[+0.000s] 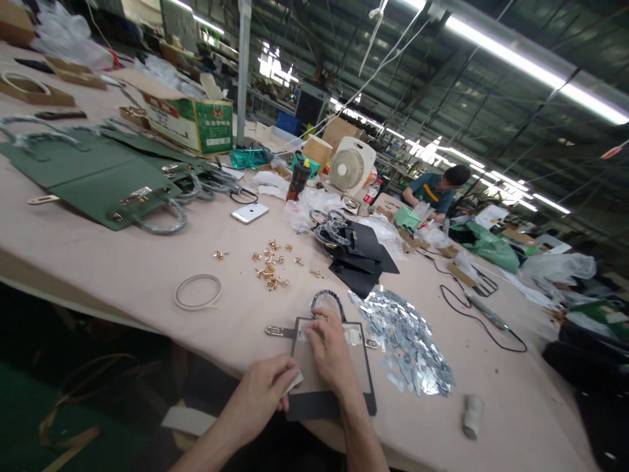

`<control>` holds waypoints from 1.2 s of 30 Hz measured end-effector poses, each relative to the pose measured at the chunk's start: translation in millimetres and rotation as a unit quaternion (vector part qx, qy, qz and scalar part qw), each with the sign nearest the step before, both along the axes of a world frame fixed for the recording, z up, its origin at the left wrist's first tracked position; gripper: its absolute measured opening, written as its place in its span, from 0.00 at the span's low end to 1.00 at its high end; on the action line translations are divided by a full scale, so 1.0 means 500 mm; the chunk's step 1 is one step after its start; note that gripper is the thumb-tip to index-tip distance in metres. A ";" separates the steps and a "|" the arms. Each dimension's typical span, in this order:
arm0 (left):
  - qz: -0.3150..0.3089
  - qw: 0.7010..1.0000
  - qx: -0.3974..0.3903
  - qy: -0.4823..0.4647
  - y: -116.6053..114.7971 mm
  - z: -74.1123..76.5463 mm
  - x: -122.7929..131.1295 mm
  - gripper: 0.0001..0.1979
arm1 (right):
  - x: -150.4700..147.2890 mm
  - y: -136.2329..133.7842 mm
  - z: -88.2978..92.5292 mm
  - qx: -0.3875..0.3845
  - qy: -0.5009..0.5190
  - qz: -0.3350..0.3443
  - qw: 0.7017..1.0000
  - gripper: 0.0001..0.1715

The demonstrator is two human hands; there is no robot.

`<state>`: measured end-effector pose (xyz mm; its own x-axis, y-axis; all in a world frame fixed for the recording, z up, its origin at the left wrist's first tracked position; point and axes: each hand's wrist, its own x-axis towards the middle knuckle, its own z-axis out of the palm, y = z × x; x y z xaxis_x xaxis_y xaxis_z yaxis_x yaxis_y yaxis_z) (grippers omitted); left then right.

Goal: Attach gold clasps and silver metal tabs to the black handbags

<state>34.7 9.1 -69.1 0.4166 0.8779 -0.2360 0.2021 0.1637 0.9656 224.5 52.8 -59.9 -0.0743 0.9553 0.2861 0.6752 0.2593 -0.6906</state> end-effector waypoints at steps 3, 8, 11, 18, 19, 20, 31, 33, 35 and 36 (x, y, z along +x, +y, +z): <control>-0.002 1.000 0.001 -0.007 0.001 0.001 -0.002 0.18 | 0.000 -0.003 0.001 0.007 -0.015 0.003 1.000 0.03; 0.010 1.000 -0.005 -0.029 0.001 -0.002 0.001 0.20 | 0.000 0.005 0.000 0.018 -0.047 -0.014 0.999 0.22; 0.028 0.997 -0.016 -0.067 -0.009 -0.006 0.001 0.20 | -0.004 0.011 -0.012 0.039 -0.067 -0.018 0.997 0.14; 0.117 0.990 0.010 -0.078 -0.008 -0.050 -0.091 0.31 | 0.029 0.054 -0.118 0.142 -0.120 -0.030 0.982 0.27; 0.153 0.985 0.015 -0.075 -0.006 -0.054 -0.117 0.34 | 0.037 0.061 -0.131 0.158 -0.123 -0.028 0.979 0.28; 0.194 0.978 0.022 -0.071 -0.003 -0.055 -0.147 0.36 | 0.044 0.067 -0.142 0.170 -0.124 -0.028 0.977 0.28; 0.414 0.881 0.173 0.151 0.103 0.007 -0.500 0.36 | 0.000 0.025 -0.093 0.163 -0.025 -0.132 0.978 0.20; 0.384 0.860 0.230 0.245 0.121 0.003 -0.526 0.26 | -0.011 0.006 -0.065 0.165 0.018 -0.162 0.973 0.19; 0.352 0.846 0.281 0.286 0.137 -0.003 -0.537 0.25 | -0.015 -0.018 -0.044 0.171 0.052 -0.196 0.964 0.18; 0.342 0.843 0.293 0.295 0.143 -0.007 -0.538 0.28 | -0.015 -0.034 -0.036 0.172 0.061 -0.208 0.961 0.17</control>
<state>-234.5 80.5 -72.6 -0.2720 0.9031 0.3323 0.7272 -0.0333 0.6856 217.1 35.6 -78.1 0.3485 0.7426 0.5719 0.6887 0.2110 -0.6937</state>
